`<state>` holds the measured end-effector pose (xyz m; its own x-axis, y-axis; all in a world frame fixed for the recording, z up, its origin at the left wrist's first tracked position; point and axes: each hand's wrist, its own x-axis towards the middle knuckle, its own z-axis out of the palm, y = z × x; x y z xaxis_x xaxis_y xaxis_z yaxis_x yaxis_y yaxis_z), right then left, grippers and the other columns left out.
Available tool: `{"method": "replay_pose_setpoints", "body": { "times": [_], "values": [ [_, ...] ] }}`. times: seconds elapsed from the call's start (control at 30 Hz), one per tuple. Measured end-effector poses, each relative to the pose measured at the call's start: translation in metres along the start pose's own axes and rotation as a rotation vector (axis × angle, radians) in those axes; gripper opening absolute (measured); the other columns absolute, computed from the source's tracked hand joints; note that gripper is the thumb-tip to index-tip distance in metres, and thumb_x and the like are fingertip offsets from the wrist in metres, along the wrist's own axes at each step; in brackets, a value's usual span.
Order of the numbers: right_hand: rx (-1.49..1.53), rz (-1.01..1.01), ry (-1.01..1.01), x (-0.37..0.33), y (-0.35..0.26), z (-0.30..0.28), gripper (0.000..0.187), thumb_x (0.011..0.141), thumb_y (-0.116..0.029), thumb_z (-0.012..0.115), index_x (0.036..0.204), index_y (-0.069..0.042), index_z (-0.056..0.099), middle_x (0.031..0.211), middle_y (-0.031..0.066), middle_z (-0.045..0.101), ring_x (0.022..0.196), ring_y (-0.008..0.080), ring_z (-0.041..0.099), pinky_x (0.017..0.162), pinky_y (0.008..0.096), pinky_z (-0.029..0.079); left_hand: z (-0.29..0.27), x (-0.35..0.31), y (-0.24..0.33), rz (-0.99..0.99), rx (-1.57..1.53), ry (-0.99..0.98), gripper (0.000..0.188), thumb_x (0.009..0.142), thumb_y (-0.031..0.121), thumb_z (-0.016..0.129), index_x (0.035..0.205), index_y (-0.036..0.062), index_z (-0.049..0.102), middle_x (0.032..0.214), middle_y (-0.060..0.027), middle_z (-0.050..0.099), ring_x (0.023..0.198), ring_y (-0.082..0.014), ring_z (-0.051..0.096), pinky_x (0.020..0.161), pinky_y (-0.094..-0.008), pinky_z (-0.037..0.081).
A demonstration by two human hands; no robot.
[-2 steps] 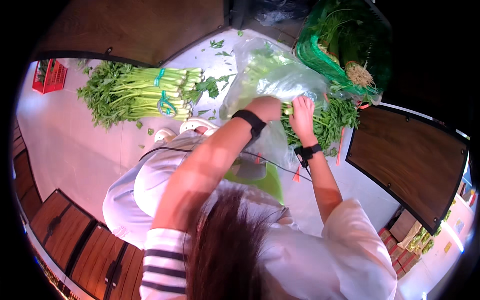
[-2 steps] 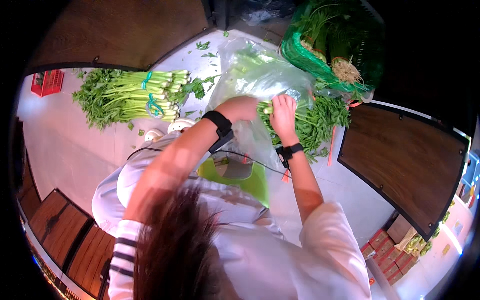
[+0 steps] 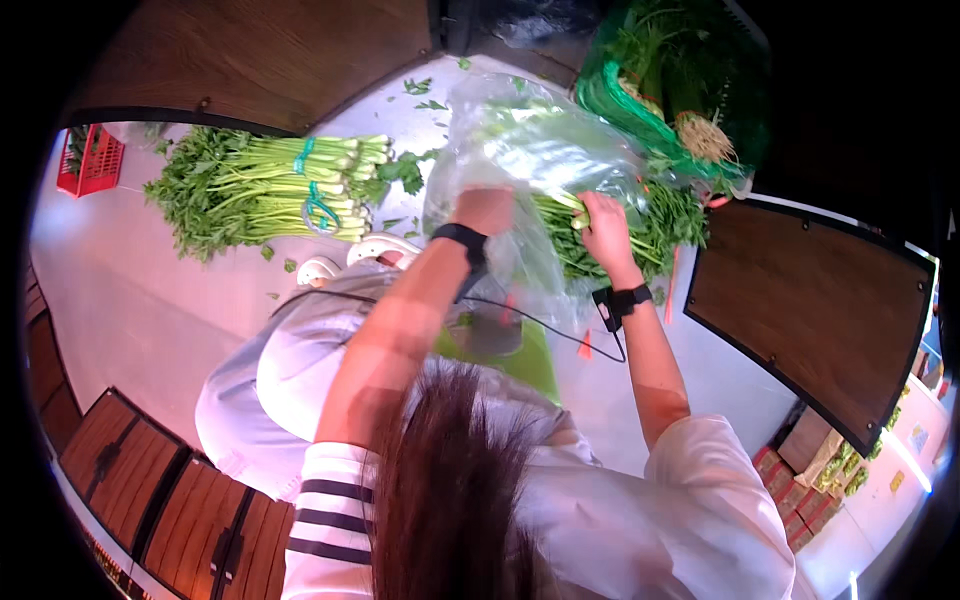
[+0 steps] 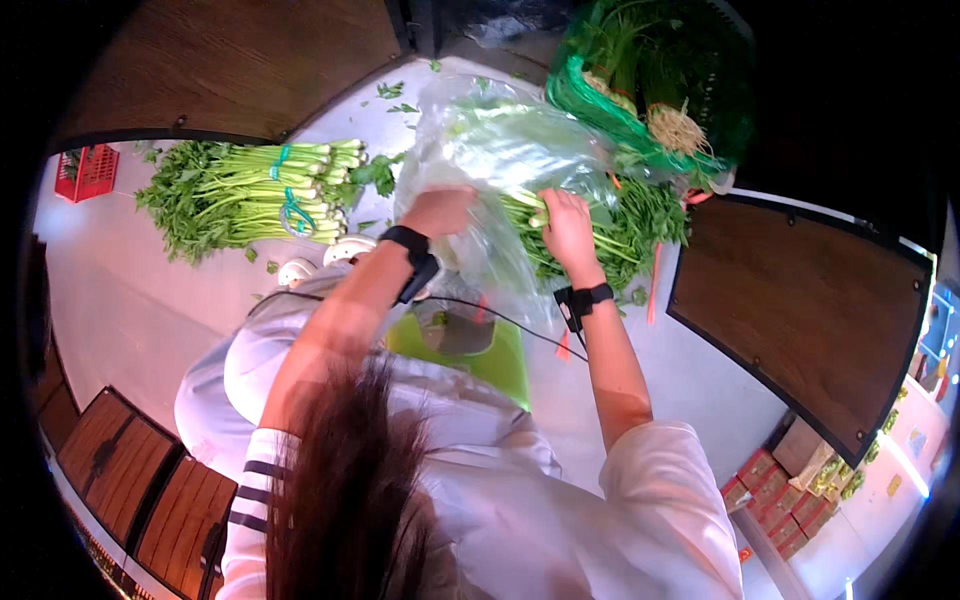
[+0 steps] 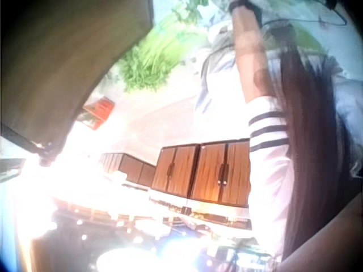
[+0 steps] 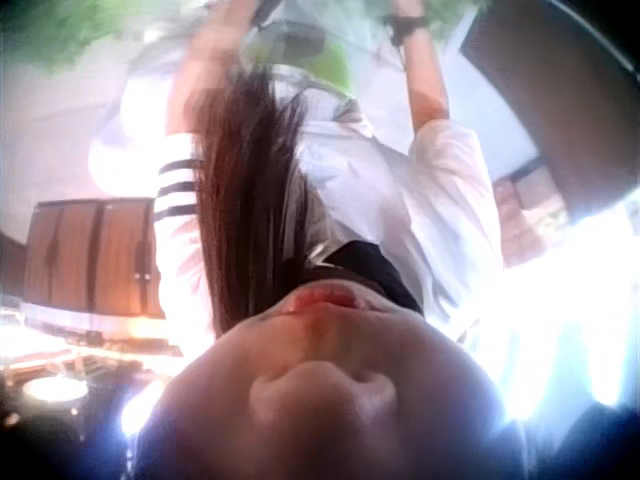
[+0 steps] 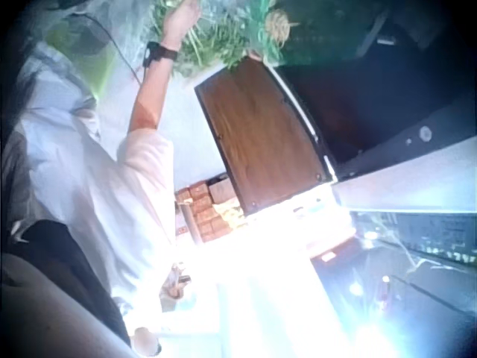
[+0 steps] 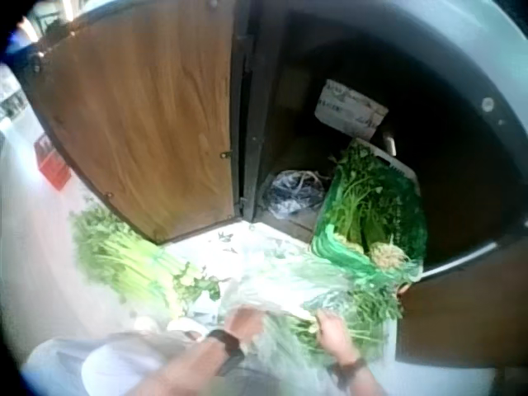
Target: The person bundles stalks of celery by hand, wrapping green adhesive tape around several stalks and pressing it to secure the bunch, then placing the finished bundles onto the floor.
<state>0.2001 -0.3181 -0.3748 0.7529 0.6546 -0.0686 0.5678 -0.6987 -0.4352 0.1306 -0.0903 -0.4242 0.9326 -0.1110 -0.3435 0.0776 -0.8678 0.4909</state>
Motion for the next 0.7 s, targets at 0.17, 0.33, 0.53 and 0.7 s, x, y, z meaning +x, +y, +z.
{"method": "replay_pose_setpoints", "body": {
  "times": [0.17,0.33,0.53,0.7],
  "values": [
    [-0.009,-0.057,-0.125,-0.019,0.003,-0.023,0.039,0.067,0.007,0.056,0.104,-0.006,0.057,0.098,0.0175,0.065,0.098,0.0352,0.061,0.089,0.0426,0.042,-0.028,-0.023,-0.018,-0.244,0.031,0.140,0.037,0.080,0.020,0.052,0.114,0.0092,0.060,0.108,-0.0180,0.065,0.103,-0.0334,0.061,0.091,-0.0424,0.046],
    [0.202,-0.026,0.018,-0.023,-0.039,-0.087,0.024,0.083,-0.004,0.062,0.106,-0.003,0.055,0.096,0.0186,0.064,0.093,0.0378,0.061,0.081,0.0438,0.045,-0.080,-0.016,0.006,-0.486,-0.371,0.020,0.054,0.082,0.031,0.053,0.125,-0.0019,0.053,0.123,-0.0236,0.058,0.117,-0.0388,0.054,0.105,-0.0455,0.035],
    [0.431,-0.003,0.079,-0.021,-0.121,-0.185,0.022,0.090,-0.010,0.061,0.109,-0.002,0.055,0.098,0.0174,0.062,0.085,0.0324,0.060,0.075,0.0366,0.047,-0.180,-0.065,0.121,0.445,-0.907,0.148,0.049,0.093,0.031,0.060,0.132,0.0028,0.050,0.128,-0.0131,0.057,0.118,-0.0239,0.053,0.102,-0.0361,0.040],
    [0.417,-0.282,0.143,-0.022,-0.180,-0.201,0.027,0.091,-0.012,0.061,0.115,-0.003,0.056,0.097,0.0129,0.061,0.088,0.0284,0.061,0.078,0.0339,0.048,-0.211,-0.121,0.142,0.590,-1.229,0.286,0.031,0.097,0.019,0.054,0.123,0.0028,0.055,0.116,-0.0080,0.063,0.110,-0.0169,0.058,0.096,-0.0308,0.044]
  ]
}}
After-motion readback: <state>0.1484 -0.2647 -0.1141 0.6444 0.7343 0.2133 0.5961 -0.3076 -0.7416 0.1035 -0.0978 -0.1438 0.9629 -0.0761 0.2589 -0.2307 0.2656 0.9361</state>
